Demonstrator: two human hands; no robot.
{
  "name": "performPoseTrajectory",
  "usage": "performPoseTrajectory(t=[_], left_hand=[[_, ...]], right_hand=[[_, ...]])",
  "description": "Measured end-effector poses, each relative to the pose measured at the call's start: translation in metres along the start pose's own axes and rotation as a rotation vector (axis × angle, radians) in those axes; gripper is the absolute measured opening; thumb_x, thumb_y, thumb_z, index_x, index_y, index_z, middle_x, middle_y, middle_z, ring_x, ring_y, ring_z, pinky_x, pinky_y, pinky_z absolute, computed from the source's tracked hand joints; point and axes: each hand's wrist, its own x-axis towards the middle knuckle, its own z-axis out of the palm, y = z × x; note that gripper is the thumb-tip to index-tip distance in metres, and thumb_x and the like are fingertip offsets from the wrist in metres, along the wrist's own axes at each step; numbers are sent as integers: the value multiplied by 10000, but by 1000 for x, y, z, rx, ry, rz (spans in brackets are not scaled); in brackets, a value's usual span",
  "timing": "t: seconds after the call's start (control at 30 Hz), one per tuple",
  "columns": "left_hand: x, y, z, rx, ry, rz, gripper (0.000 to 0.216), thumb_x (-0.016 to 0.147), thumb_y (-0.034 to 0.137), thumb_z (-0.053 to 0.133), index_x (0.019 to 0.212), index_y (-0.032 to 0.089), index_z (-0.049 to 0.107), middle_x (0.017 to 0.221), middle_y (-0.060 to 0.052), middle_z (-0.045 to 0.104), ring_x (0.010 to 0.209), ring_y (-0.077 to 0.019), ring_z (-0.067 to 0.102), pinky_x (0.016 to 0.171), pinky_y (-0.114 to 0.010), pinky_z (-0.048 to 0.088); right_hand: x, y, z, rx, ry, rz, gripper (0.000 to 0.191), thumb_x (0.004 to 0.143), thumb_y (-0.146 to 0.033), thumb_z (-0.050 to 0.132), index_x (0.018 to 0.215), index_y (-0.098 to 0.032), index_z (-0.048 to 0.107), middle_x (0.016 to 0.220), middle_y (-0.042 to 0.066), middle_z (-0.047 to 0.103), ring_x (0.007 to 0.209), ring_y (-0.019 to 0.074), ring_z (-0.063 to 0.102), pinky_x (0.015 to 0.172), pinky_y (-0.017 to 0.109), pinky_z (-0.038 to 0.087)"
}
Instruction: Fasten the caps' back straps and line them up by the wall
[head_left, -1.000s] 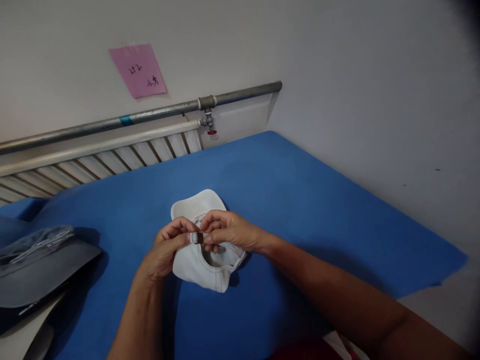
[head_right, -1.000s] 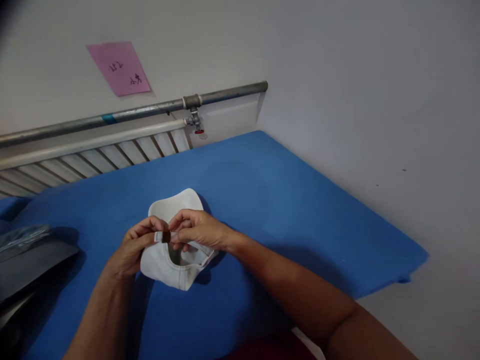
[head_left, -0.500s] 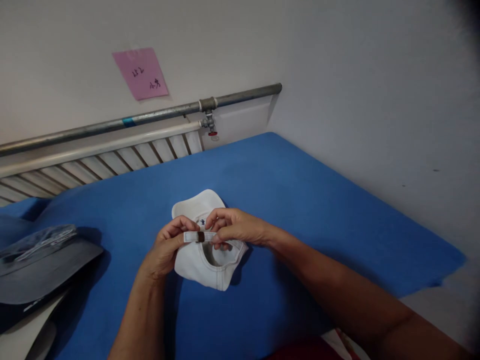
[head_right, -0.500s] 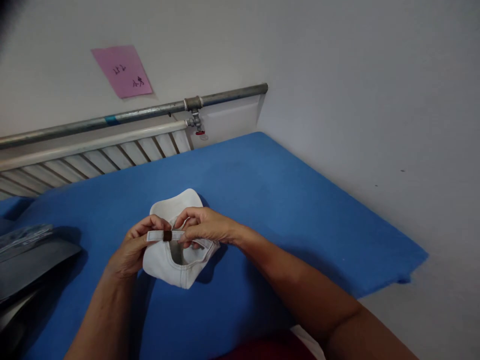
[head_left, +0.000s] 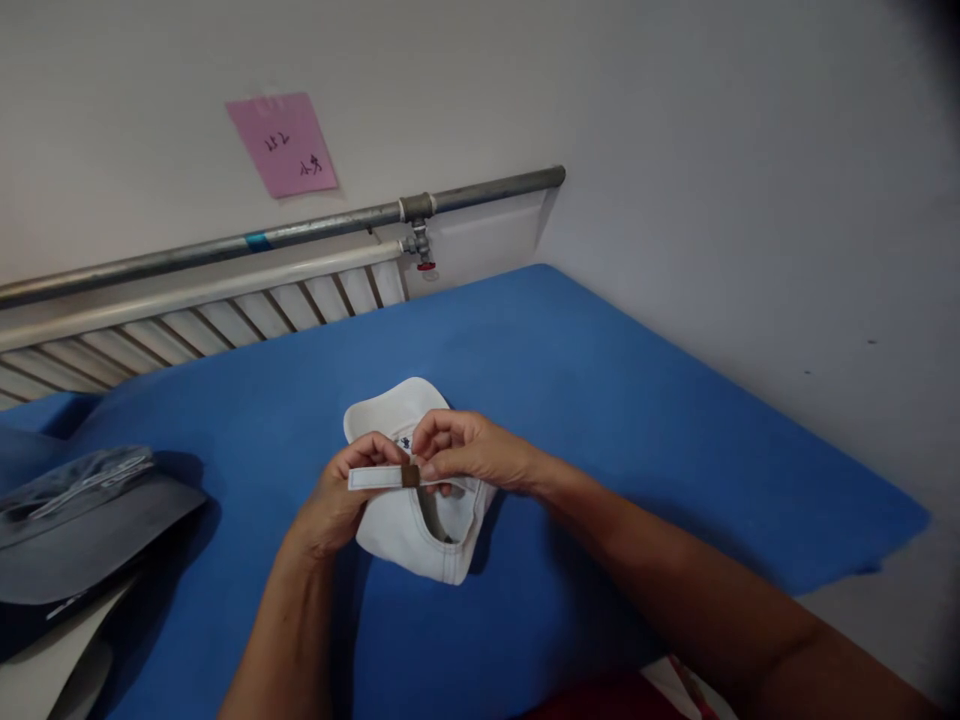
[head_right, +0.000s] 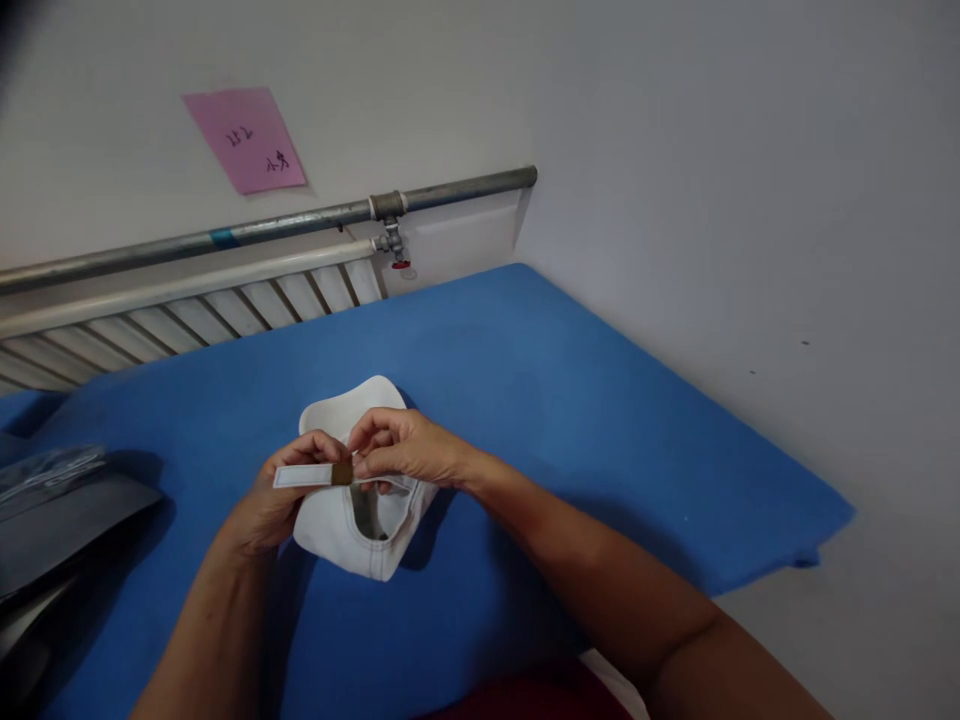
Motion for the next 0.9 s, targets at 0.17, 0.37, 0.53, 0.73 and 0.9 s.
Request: performPoseTrajectory(t=[0.17, 0.37, 0.53, 0.73, 0.9], left_hand=[[0, -1, 0, 27, 7, -35, 238, 629, 236, 817, 733, 162, 616, 683, 32, 626, 548, -63, 526, 524, -168, 390], [0, -3, 2, 68, -6, -12, 246, 633, 243, 811, 717, 165, 594, 639, 48, 547, 561, -56, 464, 532, -161, 350], [-1, 2, -2, 84, -29, 2, 302, 754, 453, 682, 767, 152, 658, 715, -9, 576, 655, -96, 483, 584, -187, 380], [-5, 3, -4, 168, -57, -70, 296, 768, 453, 686, 774, 185, 560, 596, 59, 451, 498, -56, 341, 468, -182, 247], [-7, 4, -6, 209, -111, -72, 276, 757, 317, 720, 688, 166, 499, 594, 60, 455, 524, -59, 351, 489, -192, 237]], right_hand=[[-4, -9, 4, -177, 21, 24, 170, 758, -232, 661, 893, -164, 582, 626, -50, 589, 506, 65, 558, 491, 183, 449], [-7, -12, 8, -217, -11, 153, 225, 727, -258, 715, 879, -178, 569, 625, -59, 580, 494, 65, 560, 400, 144, 372], [-7, -12, 9, -175, 46, 126, 209, 708, -263, 735, 824, -168, 589, 532, -95, 499, 415, 26, 442, 379, 141, 310], [-5, -9, 12, -145, 106, 74, 248, 676, -294, 765, 740, -162, 564, 484, -102, 475, 399, 23, 405, 378, 146, 295], [-6, -7, 10, -182, 66, 98, 284, 696, -353, 757, 785, -168, 562, 506, -94, 503, 405, 35, 445, 385, 152, 335]])
